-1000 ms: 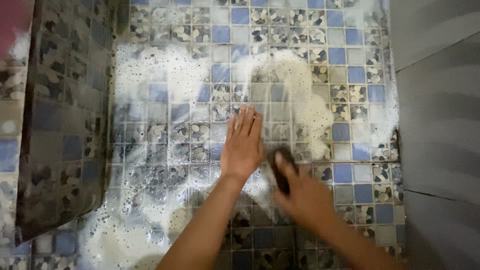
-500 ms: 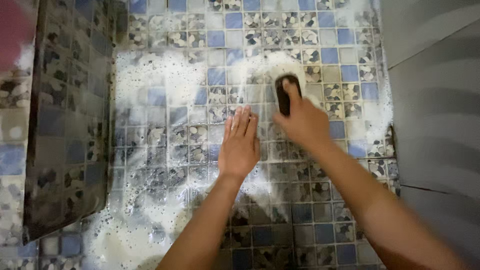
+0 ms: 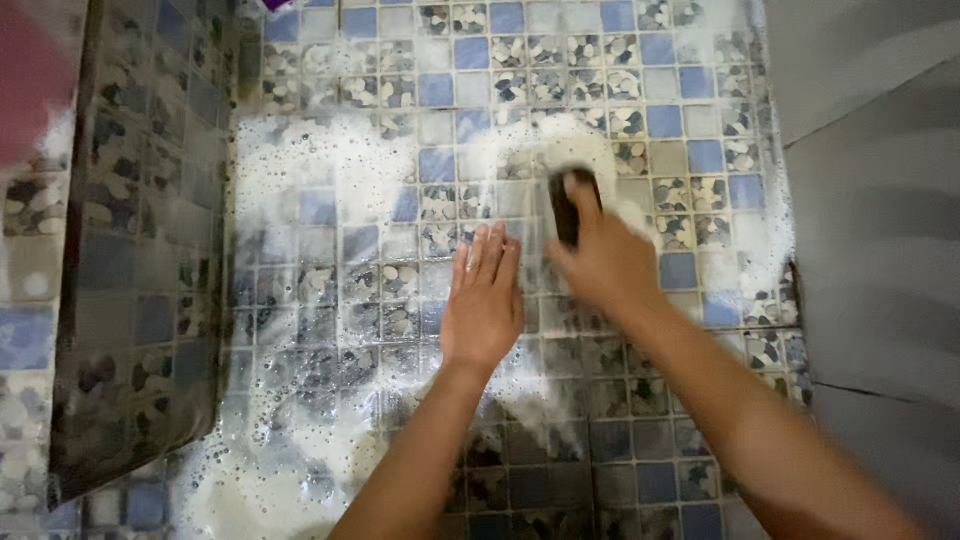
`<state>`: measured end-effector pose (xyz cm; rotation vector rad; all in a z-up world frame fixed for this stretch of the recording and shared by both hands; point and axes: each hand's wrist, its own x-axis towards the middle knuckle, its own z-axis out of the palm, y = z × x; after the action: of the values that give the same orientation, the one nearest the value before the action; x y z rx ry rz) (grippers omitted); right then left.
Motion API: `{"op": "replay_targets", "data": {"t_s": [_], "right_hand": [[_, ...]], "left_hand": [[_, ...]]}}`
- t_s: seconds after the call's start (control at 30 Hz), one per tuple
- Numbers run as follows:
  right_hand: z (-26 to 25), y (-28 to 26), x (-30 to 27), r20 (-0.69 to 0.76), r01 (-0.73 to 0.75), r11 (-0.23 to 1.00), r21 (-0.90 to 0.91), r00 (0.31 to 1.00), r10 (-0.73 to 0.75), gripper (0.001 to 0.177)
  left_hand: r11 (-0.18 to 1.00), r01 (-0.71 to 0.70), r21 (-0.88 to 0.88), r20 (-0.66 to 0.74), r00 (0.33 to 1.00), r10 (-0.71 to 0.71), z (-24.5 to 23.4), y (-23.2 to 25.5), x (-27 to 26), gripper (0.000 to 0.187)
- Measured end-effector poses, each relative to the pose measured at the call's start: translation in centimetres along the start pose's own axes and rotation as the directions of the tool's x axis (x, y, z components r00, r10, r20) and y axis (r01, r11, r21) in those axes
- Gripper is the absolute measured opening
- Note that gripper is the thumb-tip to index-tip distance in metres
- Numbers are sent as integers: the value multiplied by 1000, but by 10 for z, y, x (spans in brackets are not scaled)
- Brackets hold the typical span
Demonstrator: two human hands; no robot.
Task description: The person scrubs a tiled bathroom floor with a brush, handles a pouch of cleaning detergent, and scrubs the floor tiles with the brush.
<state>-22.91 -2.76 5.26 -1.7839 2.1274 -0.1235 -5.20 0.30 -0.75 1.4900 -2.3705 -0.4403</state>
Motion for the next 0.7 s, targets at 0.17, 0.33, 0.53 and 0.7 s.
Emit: {"op": "replay_targets", "data": {"t_s": [0.17, 0.33, 0.53, 0.7], "right_hand": [[-11, -11, 20, -14, 44, 999, -26, 999, -44, 80], [15, 2, -121, 365, 142, 978, -152, 928, -78, 87], [16, 4, -104, 293, 110, 977, -182, 955, -53, 82], [-9, -10, 12, -14, -6, 998, 56, 1000, 6, 80]], "left_hand": [[998, 33, -44, 42, 999, -31, -4, 3, 0, 59], [999, 29, -44, 40, 999, -27, 1, -3, -2, 62], [999, 44, -10, 76, 996, -43, 1, -2, 2, 59], [999, 27, -40, 24, 999, -26, -2, 0, -2, 57]]}}
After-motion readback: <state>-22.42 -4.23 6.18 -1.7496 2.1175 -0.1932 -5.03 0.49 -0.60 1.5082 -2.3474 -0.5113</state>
